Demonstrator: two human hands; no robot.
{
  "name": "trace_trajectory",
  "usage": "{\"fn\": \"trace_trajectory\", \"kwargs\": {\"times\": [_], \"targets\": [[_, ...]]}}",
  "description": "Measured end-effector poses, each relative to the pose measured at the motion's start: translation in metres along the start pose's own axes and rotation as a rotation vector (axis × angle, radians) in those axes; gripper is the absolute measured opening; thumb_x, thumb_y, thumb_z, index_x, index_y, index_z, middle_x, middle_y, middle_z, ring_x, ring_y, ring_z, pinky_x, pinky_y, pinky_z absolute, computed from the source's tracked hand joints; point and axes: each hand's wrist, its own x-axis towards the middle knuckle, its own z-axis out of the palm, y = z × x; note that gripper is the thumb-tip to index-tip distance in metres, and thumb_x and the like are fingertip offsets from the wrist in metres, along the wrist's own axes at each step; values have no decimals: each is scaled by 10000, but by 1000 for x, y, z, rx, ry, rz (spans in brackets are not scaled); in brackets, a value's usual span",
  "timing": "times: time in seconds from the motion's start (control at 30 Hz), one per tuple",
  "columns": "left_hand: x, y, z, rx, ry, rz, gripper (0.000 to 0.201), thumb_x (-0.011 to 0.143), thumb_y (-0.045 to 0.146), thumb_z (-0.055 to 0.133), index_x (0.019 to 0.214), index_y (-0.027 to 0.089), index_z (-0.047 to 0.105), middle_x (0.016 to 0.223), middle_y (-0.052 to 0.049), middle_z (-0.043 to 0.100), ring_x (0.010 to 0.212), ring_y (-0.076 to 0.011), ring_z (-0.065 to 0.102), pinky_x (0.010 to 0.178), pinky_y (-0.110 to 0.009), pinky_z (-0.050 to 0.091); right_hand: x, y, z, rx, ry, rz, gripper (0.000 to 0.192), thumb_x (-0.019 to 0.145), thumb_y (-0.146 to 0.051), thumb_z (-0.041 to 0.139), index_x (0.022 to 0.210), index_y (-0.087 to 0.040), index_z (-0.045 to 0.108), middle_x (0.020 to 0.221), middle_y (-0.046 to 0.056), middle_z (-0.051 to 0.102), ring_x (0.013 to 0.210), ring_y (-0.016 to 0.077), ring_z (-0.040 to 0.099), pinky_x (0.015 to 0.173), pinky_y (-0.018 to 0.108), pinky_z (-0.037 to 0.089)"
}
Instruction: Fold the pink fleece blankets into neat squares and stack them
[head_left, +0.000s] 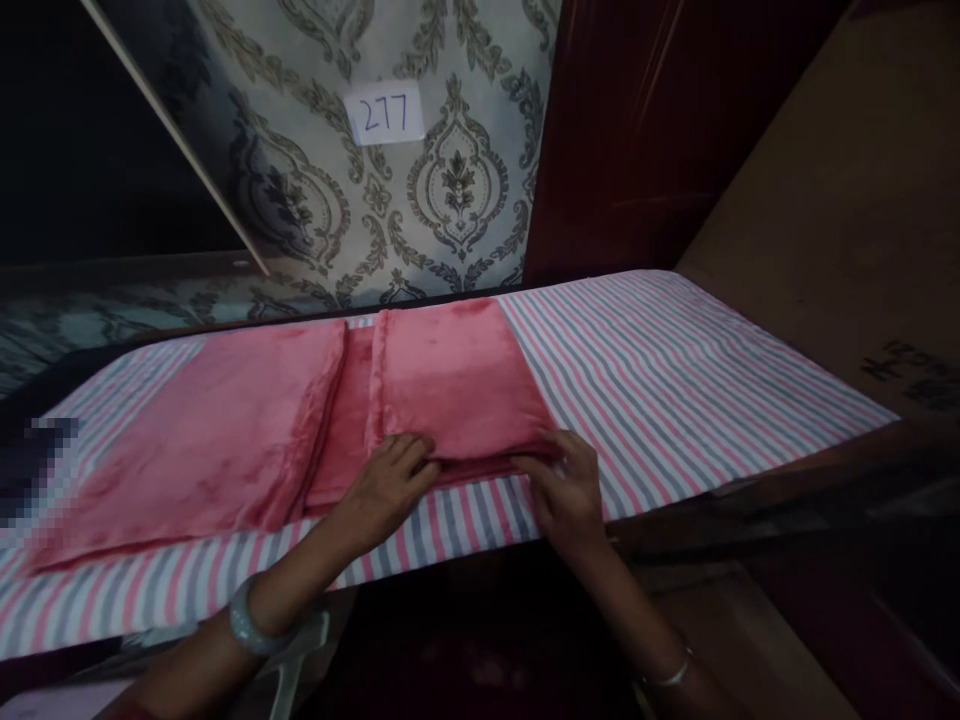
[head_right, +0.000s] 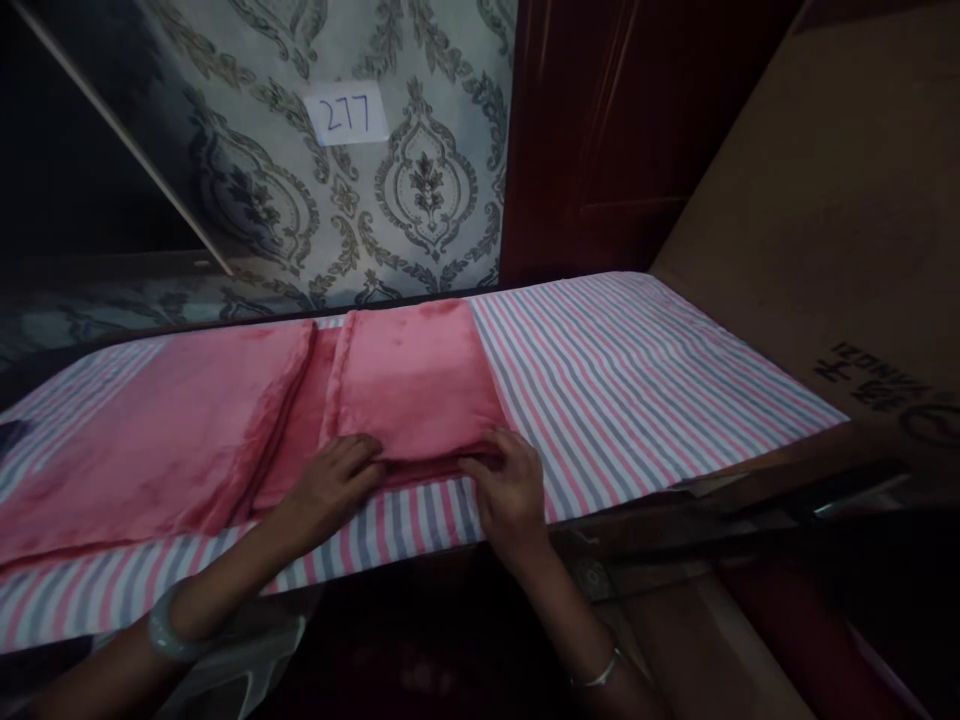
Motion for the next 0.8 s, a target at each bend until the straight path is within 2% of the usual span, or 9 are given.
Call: {"fn": "trace_trajectory", "kwargs": {"times": [0.1,0.2,0.3,0.43,0.5,0.57,0.63,0.73,0.8], "targets": [[-6,1,3,66,54,-71,222,935,81,472,972,157,677,1089,-142,672,991,-257,609,822,-389,519,2,-2,5,-15,-41,-40,395,858,-32,524,1100,-295,693,1339,61,532,1242,270,499,987,489,479],[-12,1,5,83,67,-119,237,929,95,484,1039,138,689,1116,-172,679,997,-279,622,824,-419,530,7,-3,9,-60,-80,-14,391,873,-59,532,1139,-302,686,1309,69,564,1218,272,507,973,485,472],[-14,2,4,85,-4,-165,210,941,166,518,1041,163,703,1168,-175,678,1021,-292,633,828,-436,537,12,-4,13,-108,-103,11,312,895,-100,551,1104,-283,691,1241,84,587,1161,274,523,942,485,480],[-14,0,2,126,-96,-224,230,915,114,521,1037,162,710,1274,-194,644,1092,-322,625,850,-465,540,16,-1,18,-91,-69,3,187,913,-121,544,915,-227,699,1187,103,589,1104,269,539,900,462,505],[-16,-2,1,101,-97,-217,243,899,78,511,1000,165,714,1283,-181,646,1101,-311,624,871,-462,538,15,2,19,-43,-41,35,193,930,-126,518,889,-218,683,1107,94,597,1050,248,558,873,438,522],[-21,-4,0,55,-44,-173,259,893,57,504,979,180,715,1282,-153,656,1123,-288,618,917,-457,525,12,5,19,-14,-39,72,199,939,-130,496,907,-213,674,1046,88,597,1002,235,568,848,425,533],[-28,-5,0,34,22,-128,265,900,58,504,989,193,715,1290,-135,659,1140,-272,611,943,-450,512,10,8,19,-4,-61,74,205,936,-129,493,974,-210,677,1076,96,595,1006,236,568,851,430,535],[-36,-6,2,80,51,-112,246,915,76,507,996,183,713,1278,-146,666,1118,-278,618,906,-434,520,10,9,20,-26,-109,39,261,926,-122,500,1094,-215,677,1174,113,581,1053,248,556,876,443,529],[-37,-6,4,111,52,-114,227,919,83,512,990,161,712,1259,-166,672,1089,-287,626,888,-433,524,11,10,21,-58,-121,25,250,923,-132,513,1070,-218,696,1186,111,581,1057,252,549,878,442,525]]}}
